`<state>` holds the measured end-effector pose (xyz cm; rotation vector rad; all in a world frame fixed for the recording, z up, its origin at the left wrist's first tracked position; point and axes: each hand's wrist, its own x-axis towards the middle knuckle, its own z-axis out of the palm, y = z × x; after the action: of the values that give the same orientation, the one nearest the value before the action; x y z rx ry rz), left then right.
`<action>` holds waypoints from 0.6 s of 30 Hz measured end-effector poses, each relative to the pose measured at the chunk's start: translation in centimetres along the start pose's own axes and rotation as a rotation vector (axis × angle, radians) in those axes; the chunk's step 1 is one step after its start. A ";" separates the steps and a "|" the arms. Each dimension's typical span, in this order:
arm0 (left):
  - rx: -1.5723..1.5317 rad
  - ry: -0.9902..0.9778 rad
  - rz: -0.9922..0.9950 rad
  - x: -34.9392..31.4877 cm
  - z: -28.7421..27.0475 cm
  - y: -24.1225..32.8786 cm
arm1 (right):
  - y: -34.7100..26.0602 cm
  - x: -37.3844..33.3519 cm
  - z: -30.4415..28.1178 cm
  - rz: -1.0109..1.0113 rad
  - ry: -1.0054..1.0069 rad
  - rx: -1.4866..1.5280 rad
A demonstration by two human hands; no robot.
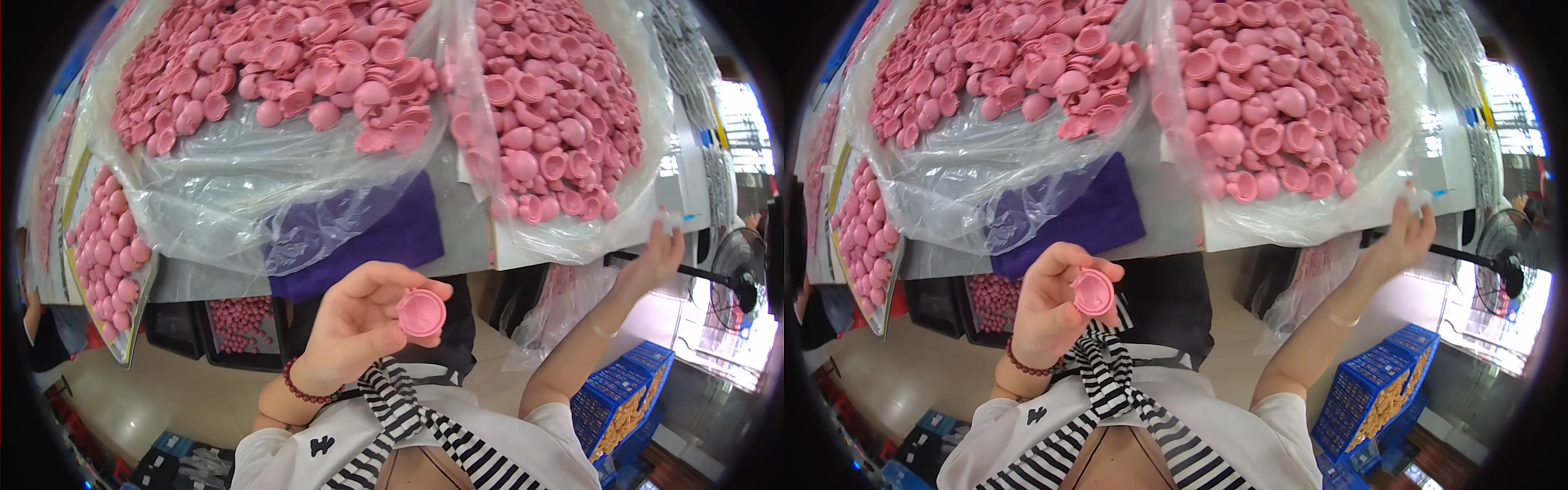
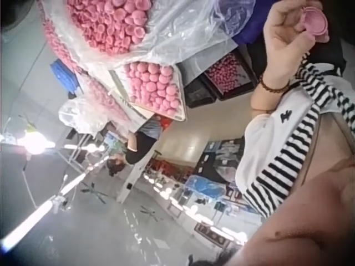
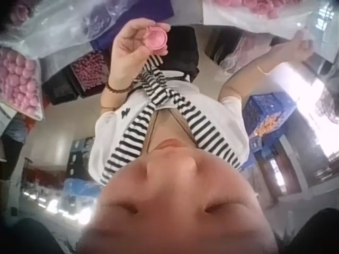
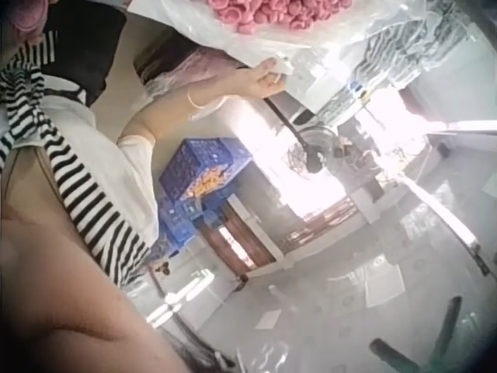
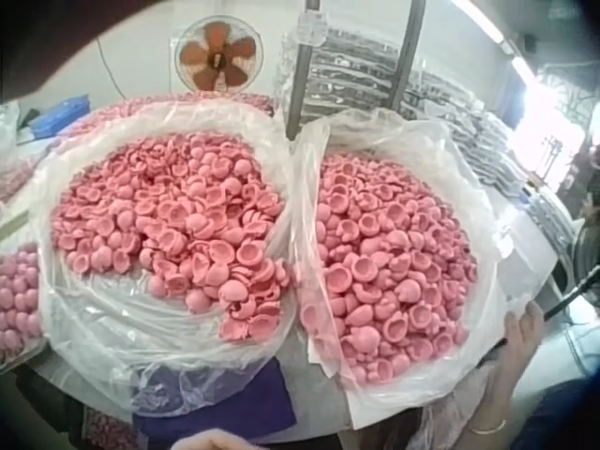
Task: Applying glue to pink plastic parts and joining them together.
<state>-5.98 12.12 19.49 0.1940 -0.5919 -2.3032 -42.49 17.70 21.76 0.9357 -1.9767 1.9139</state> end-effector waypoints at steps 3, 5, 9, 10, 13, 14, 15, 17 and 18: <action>0.427 0.076 0.237 -0.2 0.5 -0.4 | 6.2 4.3 -2.6 0.098 -0.117 -0.167; 0.614 0.114 0.328 -0.1 0.8 -0.4 | 8.3 5.1 -2.9 0.112 -0.183 -0.216; 0.714 0.135 0.366 -0.2 0.9 -0.1 | 2.7 1.8 -0.4 -0.309 0.234 -0.474; 0.712 0.148 0.360 0.0 1.0 -0.2 | 1.4 0.8 -0.6 -0.397 0.144 -0.416; 0.598 0.144 0.305 -0.2 0.7 -0.2 | -5.0 -2.6 2.3 -0.679 -0.520 -0.546; 0.504 0.137 0.262 -0.4 0.5 0.0 | -5.2 -3.4 2.9 -0.676 -0.519 -0.542; 0.465 0.125 0.232 -0.2 0.7 0.0 | -5.4 -3.6 3.1 -0.568 -0.642 -0.645; 0.404 0.098 0.216 -0.3 0.9 0.0 | -5.3 -3.5 2.9 -0.455 -0.757 -0.747; 0.345 0.083 0.206 -0.2 0.9 -0.1 | -5.0 -3.3 2.8 -0.462 -0.747 -0.687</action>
<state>-6.13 12.67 20.28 0.3724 -0.9205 -1.9741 -36.28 16.27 23.59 1.8032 -2.2298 0.5761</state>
